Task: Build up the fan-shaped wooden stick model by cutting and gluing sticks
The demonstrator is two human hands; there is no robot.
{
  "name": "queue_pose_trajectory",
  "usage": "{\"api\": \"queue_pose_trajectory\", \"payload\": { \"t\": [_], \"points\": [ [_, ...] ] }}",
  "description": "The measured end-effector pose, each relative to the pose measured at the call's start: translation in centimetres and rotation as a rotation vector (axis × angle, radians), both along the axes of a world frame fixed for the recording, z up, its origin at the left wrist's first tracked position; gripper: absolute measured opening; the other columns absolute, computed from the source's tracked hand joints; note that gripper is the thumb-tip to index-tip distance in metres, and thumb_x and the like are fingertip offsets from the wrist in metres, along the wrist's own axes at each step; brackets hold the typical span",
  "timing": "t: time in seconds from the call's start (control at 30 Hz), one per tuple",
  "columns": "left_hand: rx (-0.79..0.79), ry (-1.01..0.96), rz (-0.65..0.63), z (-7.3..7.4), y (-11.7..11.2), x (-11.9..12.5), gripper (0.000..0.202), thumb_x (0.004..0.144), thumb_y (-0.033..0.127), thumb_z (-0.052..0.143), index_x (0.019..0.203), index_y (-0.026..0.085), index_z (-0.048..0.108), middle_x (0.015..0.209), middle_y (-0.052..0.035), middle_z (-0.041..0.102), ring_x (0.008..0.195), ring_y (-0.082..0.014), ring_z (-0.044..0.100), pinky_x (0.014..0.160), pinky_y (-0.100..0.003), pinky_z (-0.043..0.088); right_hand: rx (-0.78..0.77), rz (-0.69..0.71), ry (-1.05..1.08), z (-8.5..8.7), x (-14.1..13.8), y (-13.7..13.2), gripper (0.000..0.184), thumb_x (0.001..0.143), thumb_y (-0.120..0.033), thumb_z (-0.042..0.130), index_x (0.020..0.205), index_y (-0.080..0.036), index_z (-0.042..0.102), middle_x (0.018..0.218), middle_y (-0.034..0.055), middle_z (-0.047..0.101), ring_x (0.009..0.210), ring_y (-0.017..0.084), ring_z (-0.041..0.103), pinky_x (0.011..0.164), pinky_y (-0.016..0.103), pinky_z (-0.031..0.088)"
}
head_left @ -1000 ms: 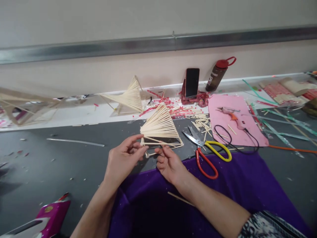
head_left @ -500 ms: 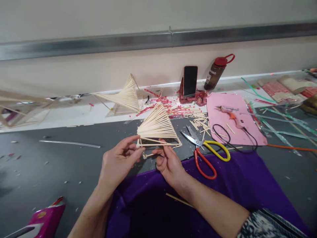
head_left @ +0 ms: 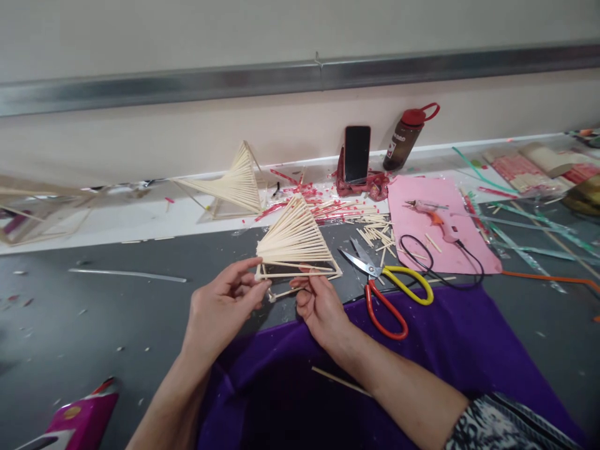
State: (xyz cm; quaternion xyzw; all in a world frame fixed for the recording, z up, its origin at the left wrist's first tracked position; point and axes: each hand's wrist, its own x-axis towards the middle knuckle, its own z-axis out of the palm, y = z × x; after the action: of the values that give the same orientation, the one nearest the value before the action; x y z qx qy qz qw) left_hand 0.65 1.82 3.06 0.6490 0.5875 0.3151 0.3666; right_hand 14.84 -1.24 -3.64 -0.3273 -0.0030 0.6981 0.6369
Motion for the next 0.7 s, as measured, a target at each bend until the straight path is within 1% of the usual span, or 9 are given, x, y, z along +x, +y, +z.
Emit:
{"api": "queue_pose_trajectory", "payload": {
  "t": [0.07, 0.17, 0.33, 0.47, 0.7],
  "points": [
    [-0.006, -0.009, 0.005, 0.0, 0.0, 0.0, 0.050, 0.070, 0.043, 0.069, 0.113, 0.021, 0.058, 0.073, 0.0006, 0.061, 0.051, -0.0092, 0.057, 0.044, -0.017, 0.044, 0.014, -0.018, -0.007, 0.0, 0.1, 0.0, 0.019, 0.077, -0.031, 0.063, 0.089, -0.018, 0.056, 0.066, -0.0005, 0.067, 0.038, 0.005, 0.048, 0.032, 0.012, 0.031],
    [-0.013, -0.020, 0.006, 0.0, 0.0, 0.0, 0.049, 0.070, 0.042, 0.068, 0.113, 0.021, 0.058, 0.074, 0.0005, 0.062, 0.052, -0.0092, 0.057, 0.045, -0.017, 0.044, 0.036, -0.025, 0.012, -0.1, 0.3, 0.0, 0.015, 0.075, -0.022, 0.062, 0.088, -0.017, 0.056, 0.068, 0.0005, 0.068, 0.039, 0.006, 0.050, 0.033, 0.014, 0.033],
    [-0.007, -0.011, -0.001, 0.0, 0.0, -0.1, 0.048, 0.071, 0.042, 0.068, 0.114, 0.022, 0.057, 0.074, 0.0007, 0.062, 0.052, -0.0088, 0.056, 0.045, -0.016, 0.044, 0.014, 0.001, 0.122, -0.3, 1.2, -0.1, 0.021, 0.073, -0.012, 0.056, 0.093, -0.018, 0.057, 0.079, 0.0012, 0.072, 0.048, 0.009, 0.059, 0.037, 0.015, 0.038],
    [-0.002, -0.005, 0.006, 0.1, -0.1, -0.1, 0.048, 0.071, 0.042, 0.068, 0.114, 0.022, 0.058, 0.074, 0.0011, 0.062, 0.052, -0.0085, 0.056, 0.045, -0.017, 0.045, -0.007, 0.023, 0.193, -0.2, 1.9, -0.1, 0.023, 0.073, -0.010, 0.051, 0.093, -0.017, 0.060, 0.087, 0.0041, 0.073, 0.060, 0.012, 0.065, 0.041, 0.017, 0.041],
    [-0.001, 0.005, 0.026, 0.3, 0.0, 0.3, 0.047, 0.070, 0.041, 0.068, 0.112, 0.021, 0.059, 0.072, 0.0011, 0.061, 0.051, -0.0086, 0.057, 0.046, -0.017, 0.045, 0.035, 0.032, 0.265, -0.5, 2.6, -0.1, 0.023, 0.076, -0.014, 0.049, 0.094, -0.014, 0.063, 0.094, 0.0058, 0.072, 0.069, 0.014, 0.067, 0.045, 0.019, 0.045]
  ]
}}
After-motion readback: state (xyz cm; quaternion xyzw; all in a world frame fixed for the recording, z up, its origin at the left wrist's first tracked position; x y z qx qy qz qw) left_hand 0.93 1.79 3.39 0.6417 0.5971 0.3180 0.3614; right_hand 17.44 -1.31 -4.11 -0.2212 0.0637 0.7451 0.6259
